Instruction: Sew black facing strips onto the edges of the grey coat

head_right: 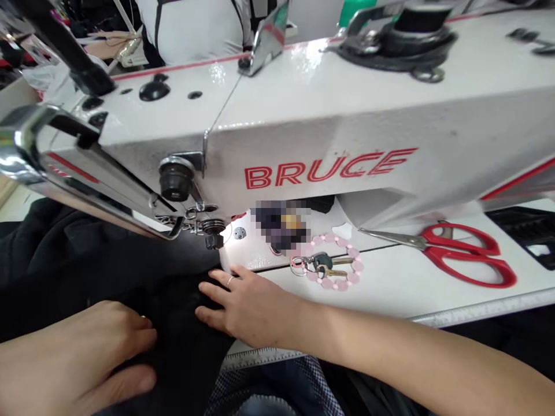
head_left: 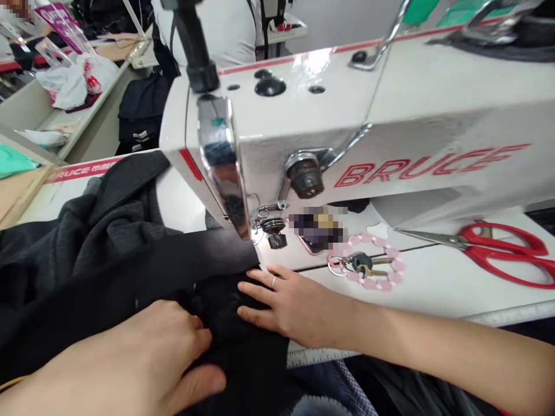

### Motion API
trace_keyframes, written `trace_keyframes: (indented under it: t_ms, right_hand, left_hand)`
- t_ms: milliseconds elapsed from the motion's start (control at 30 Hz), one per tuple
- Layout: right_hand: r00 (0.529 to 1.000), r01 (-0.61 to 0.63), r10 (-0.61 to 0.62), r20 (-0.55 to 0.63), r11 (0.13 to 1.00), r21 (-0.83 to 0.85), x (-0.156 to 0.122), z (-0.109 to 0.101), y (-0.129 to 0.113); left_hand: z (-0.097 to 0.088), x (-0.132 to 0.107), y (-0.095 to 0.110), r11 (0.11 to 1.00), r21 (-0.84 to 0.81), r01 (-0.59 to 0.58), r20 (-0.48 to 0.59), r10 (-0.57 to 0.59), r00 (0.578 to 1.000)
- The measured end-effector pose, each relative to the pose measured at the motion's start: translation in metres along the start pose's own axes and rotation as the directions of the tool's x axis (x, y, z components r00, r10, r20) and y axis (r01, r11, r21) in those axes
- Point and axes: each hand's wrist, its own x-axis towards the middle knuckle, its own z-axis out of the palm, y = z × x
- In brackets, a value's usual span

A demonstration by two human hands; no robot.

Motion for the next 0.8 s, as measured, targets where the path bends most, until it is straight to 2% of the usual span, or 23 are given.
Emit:
trace_keyframes:
  t_ms: [100, 167, 233, 267, 300, 367, 433, 533, 633, 800]
  right_hand:
    - [1.0, -0.02, 0.02, 0.005, 1.0, 0.005, 0.002, -0.002, 0.001]
    - [0.999, -0.05, 0.05, -0.007, 0.999, 0.0, 0.007, -0.001, 0.001]
    - [0.993, -0.112, 0.111, -0.028, 0.994, -0.009, 0.012, 0.001, 0.001]
    - [0.988, -0.15, 0.15, -0.037, 0.989, -0.015, 0.014, 0.002, 0.0]
    - [0.982, -0.184, 0.184, -0.041, 0.983, -0.018, 0.015, 0.003, 0.0]
    - [0.975, -0.219, 0.219, -0.039, 0.976, -0.011, 0.015, 0.004, 0.0]
    - [0.975, -0.218, 0.218, -0.038, 0.976, 0.01, 0.014, 0.002, 0.003]
    - [0.981, -0.184, 0.186, -0.045, 0.982, 0.046, 0.014, -0.001, 0.01]
    - [0.984, -0.169, 0.171, -0.043, 0.985, 0.045, 0.022, -0.001, 0.014]
    - [0.94, -0.327, 0.315, -0.13, 0.942, -0.083, 0.039, 0.012, 0.008]
  left_hand:
    - [0.003, 0.01, 0.004, 0.986, 0.072, 0.15, 0.111, -0.158, 0.981]
    - [0.002, 0.025, 0.001, 0.978, 0.146, 0.149, 0.05, -0.158, 0.986]
    - [0.003, 0.04, -0.008, 0.969, 0.238, 0.063, -0.109, -0.038, 0.993]
    - [0.005, 0.046, -0.015, 0.956, 0.292, 0.022, -0.215, 0.043, 0.976]
    - [0.007, 0.051, -0.022, 0.938, 0.346, 0.001, -0.325, 0.119, 0.938]
    - [0.011, 0.057, -0.036, 0.901, 0.433, 0.013, -0.49, 0.223, 0.842]
    - [0.014, 0.061, -0.045, 0.861, 0.507, 0.027, -0.562, 0.307, 0.768]
    - [0.015, 0.062, -0.047, 0.783, 0.622, 0.03, -0.583, 0.437, 0.685]
    - [0.012, 0.062, -0.041, 0.752, 0.653, 0.089, -0.615, 0.458, 0.642]
    - [0.01, 0.06, -0.035, 0.729, 0.669, 0.148, -0.637, 0.459, 0.619]
